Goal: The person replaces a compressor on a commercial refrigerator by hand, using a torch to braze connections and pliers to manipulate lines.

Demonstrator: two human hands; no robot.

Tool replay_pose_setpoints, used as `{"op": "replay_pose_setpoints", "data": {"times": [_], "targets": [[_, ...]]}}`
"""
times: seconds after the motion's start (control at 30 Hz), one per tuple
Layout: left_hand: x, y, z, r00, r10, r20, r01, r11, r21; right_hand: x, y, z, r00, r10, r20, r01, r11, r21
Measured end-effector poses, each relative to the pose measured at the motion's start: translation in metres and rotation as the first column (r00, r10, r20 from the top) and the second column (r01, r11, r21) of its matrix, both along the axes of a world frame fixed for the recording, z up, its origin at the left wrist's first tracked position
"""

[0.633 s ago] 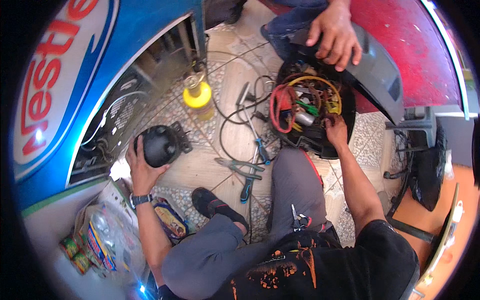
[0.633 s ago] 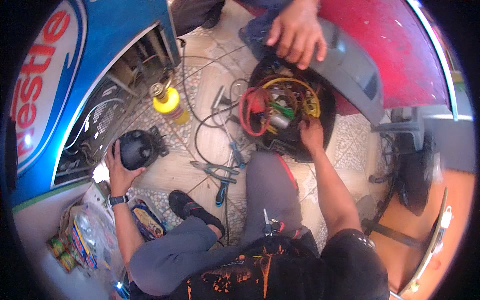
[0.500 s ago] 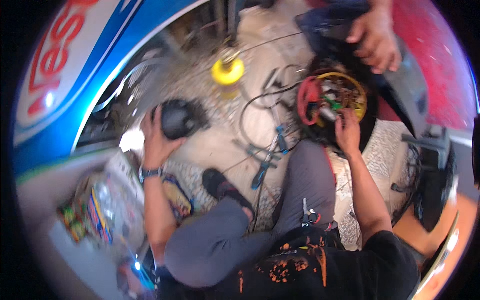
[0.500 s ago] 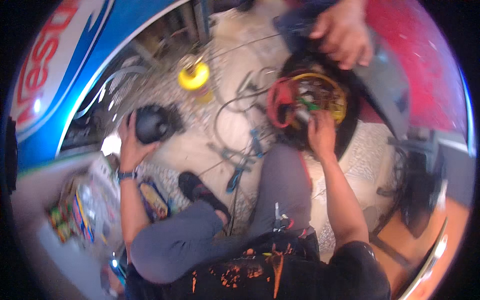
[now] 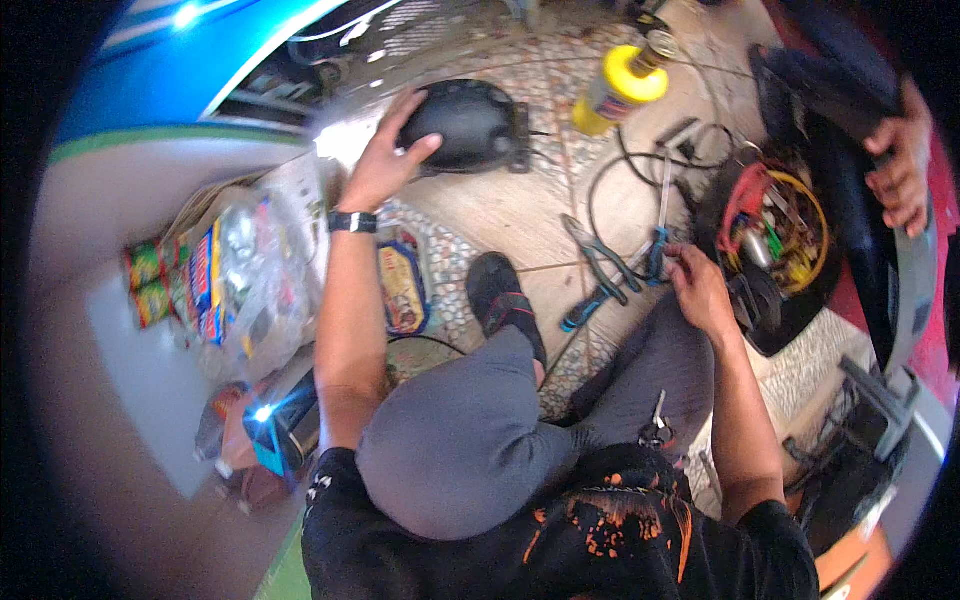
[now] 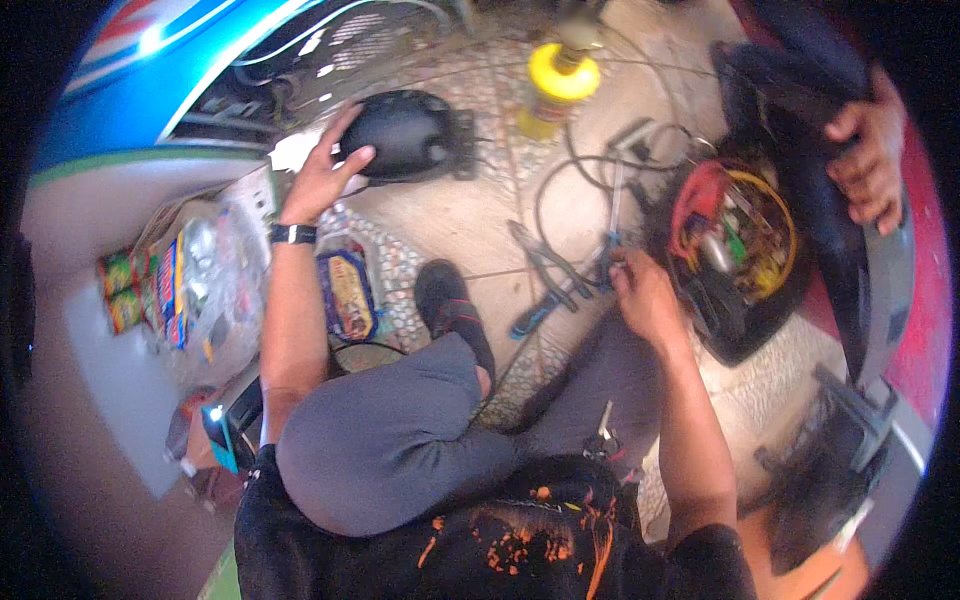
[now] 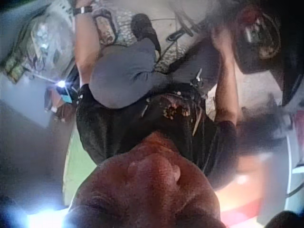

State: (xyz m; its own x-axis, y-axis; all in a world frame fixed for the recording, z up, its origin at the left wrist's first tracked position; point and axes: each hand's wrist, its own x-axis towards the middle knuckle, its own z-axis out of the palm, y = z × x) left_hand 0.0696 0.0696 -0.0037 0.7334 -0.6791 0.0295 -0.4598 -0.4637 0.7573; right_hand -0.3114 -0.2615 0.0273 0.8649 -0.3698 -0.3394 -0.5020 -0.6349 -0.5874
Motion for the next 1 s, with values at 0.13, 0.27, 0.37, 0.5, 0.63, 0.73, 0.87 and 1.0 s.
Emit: {"op": "replay_pose_setpoints", "data": {"times": [0.13, 0.27, 0.37, 0.5, 0.63, 0.73, 0.87, 1.0], "targets": [[-0.006, 0.013, 0.017, 0.936, 0.17, -0.309, -0.226, 0.962, -0.156, 0.021, 0.039, -0.022, 0.976, 0.209, -0.063, -0.207, 0.977, 0.049], [-0.026, 0.054, 0.028, 0.835, 0.432, -0.34, -0.499, 0.855, -0.141, 0.047, 0.081, -0.03, 0.937, 0.322, -0.132, -0.3, 0.939, 0.167], [-0.073, 0.064, 0.029, 0.882, 0.464, 0.08, -0.471, 0.868, 0.155, 0.053, 0.105, -0.05, 0.9, 0.427, -0.089, -0.408, 0.896, 0.175], [-0.143, 0.067, 0.01, 0.877, 0.406, 0.258, -0.474, 0.819, 0.323, 0.063, 0.118, -0.048, 0.883, 0.466, -0.055, -0.442, 0.866, 0.236], [-0.194, 0.084, -0.007, 0.838, 0.484, 0.252, -0.543, 0.693, 0.474, 0.058, 0.108, -0.045, 0.887, 0.461, -0.03, -0.443, 0.868, 0.225], [-0.21, 0.103, -0.022, 0.795, 0.567, 0.216, -0.577, 0.594, 0.561, 0.045, 0.092, -0.053, 0.9, 0.429, -0.08, -0.4, 0.884, 0.244], [-0.215, 0.12, -0.047, 0.748, 0.649, 0.137, -0.613, 0.596, 0.519, 0.032, 0.077, -0.054, 0.908, 0.412, -0.081, -0.391, 0.899, 0.199], [-0.21, 0.124, -0.047, 0.749, 0.654, 0.109, -0.642, 0.674, 0.364, 0.03, 0.066, -0.037, 0.939, 0.312, -0.145, -0.272, 0.931, 0.242]]}}
